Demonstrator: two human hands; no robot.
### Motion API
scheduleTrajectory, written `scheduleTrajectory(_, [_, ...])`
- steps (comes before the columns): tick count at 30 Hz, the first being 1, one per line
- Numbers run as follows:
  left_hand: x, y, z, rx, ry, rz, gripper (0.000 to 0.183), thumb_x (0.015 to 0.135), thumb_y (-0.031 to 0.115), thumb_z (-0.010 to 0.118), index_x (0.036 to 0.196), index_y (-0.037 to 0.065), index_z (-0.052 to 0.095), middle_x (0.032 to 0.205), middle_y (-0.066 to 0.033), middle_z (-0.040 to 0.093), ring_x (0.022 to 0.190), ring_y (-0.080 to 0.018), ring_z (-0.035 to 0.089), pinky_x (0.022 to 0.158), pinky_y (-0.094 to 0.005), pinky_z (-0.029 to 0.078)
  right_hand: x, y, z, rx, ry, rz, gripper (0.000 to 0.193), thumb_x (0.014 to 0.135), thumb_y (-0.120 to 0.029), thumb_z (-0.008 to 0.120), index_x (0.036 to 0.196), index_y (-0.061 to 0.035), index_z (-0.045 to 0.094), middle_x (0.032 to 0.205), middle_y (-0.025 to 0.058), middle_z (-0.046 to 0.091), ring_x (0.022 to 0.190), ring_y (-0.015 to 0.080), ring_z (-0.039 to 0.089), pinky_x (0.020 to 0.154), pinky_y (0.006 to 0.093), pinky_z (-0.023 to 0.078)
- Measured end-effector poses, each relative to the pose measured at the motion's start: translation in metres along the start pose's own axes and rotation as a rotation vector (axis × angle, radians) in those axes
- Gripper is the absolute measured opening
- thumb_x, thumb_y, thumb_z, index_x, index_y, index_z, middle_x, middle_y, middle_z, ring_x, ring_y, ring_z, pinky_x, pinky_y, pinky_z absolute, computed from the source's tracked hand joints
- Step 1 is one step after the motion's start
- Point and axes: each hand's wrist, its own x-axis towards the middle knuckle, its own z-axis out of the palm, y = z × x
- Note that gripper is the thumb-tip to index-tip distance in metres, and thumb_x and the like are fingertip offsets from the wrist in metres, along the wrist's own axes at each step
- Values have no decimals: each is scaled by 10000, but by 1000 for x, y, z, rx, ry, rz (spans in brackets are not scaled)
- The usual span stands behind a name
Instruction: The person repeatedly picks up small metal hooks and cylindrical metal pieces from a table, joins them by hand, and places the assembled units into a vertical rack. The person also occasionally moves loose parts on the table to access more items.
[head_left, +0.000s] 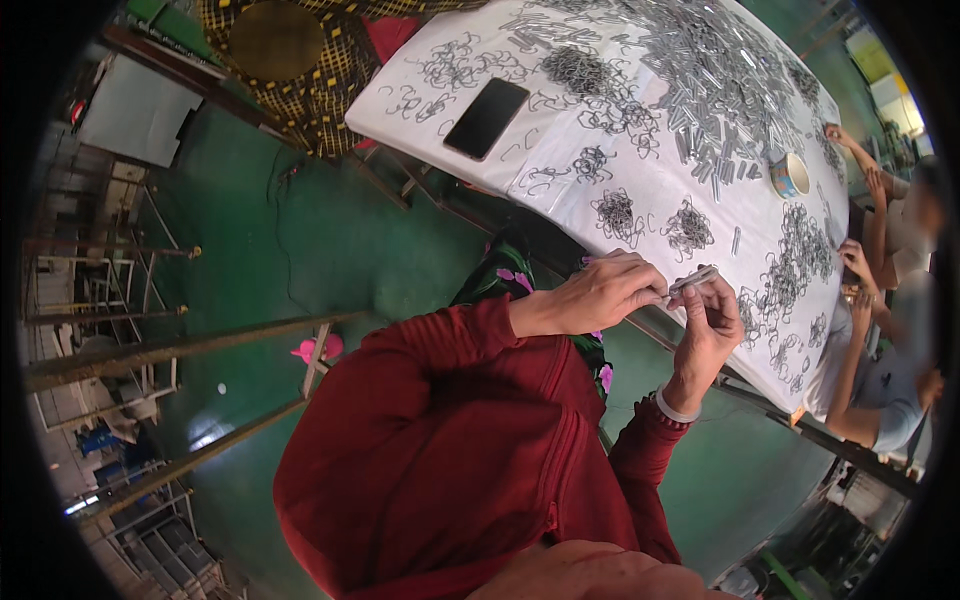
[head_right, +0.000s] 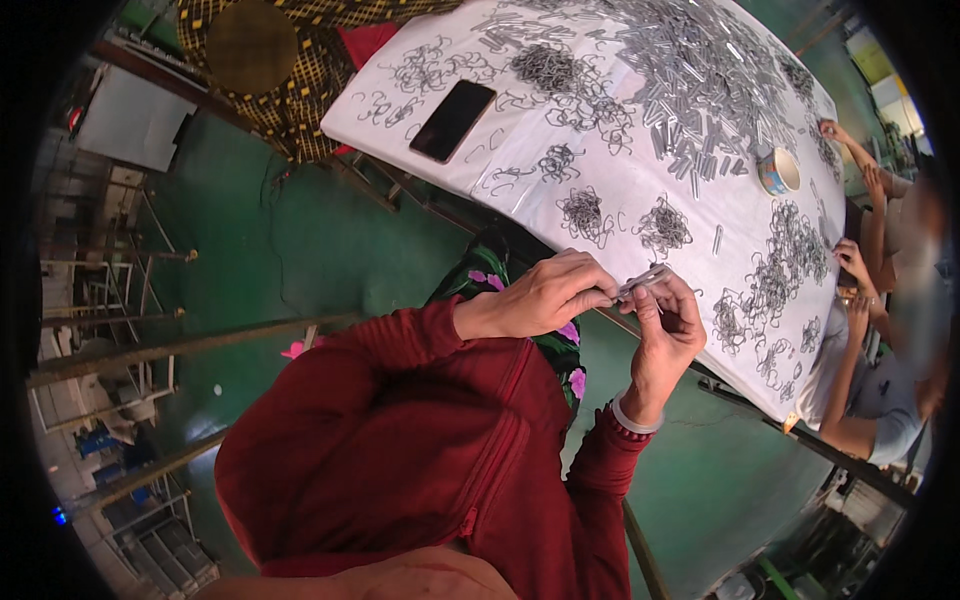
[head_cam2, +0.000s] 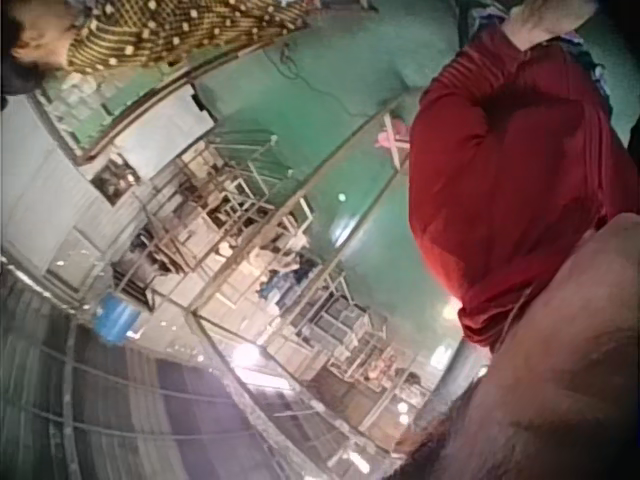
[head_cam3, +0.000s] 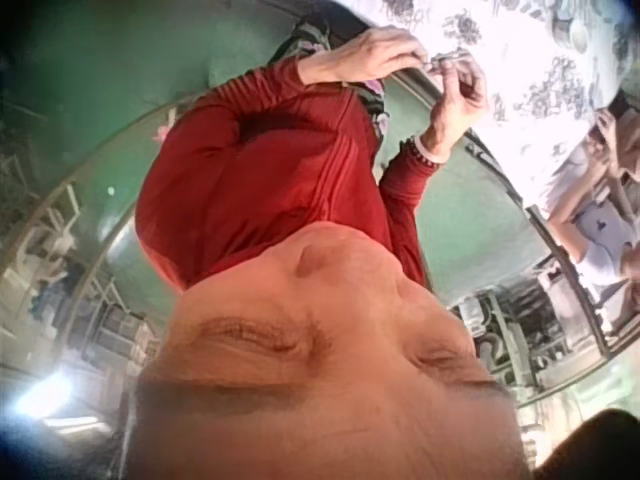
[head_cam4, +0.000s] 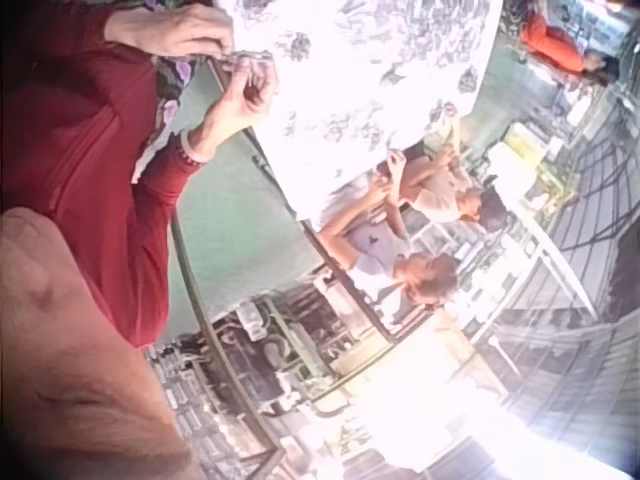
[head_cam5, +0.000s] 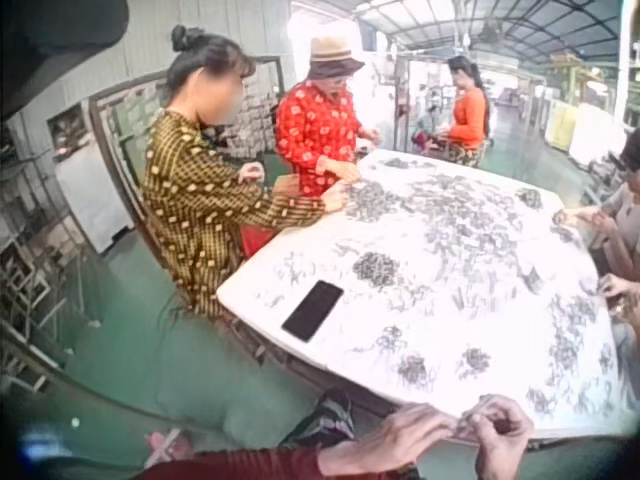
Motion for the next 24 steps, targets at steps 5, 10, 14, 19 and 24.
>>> scheduleTrajectory(5, [-4,-3,1,22,4,19,126,812,86,640,907,44,570,815,-80,591,784,-278,577,707,-371,447,-3,-3,2,-85,50,-64,265,805,78,636,1065,52,591,832,93,655,666,101,570,569,213,467])
scheduleTrajectory(10, [-5,-21,-12,-14,72,9,209,805,127,665,984,53,589,936,-97,607,886,-282,590,789,-366,466,-5,-2,3,-53,13,-45,249,767,138,628,992,35,603,831,86,653,681,105,586,582,222,480])
scheduleTrajectory(14, [32,-122,-58,431,49,-2,169,879,178,560,942,52,653,902,-114,622,870,-290,568,778,-376,468,-7,-1,-1,-128,57,-16,254,744,148,647,967,34,609,843,75,653,728,106,595,661,225,491])
scheduleTrajectory(19, [76,-223,-106,889,-91,-205,165,812,108,611,964,88,673,982,-123,574,1004,-317,509,840,-422,450,-6,-3,-1,-104,52,14,253,734,146,657,960,41,613,834,64,648,773,121,606,748,243,491])
scheduleTrajectory(24, [81,-248,-111,1140,-294,-32,111,826,125,555,874,27,573,986,-160,544,992,-330,513,771,-438,479,-3,-4,-5,-177,96,69,245,737,135,647,965,58,601,833,71,646,800,149,625,751,274,513])
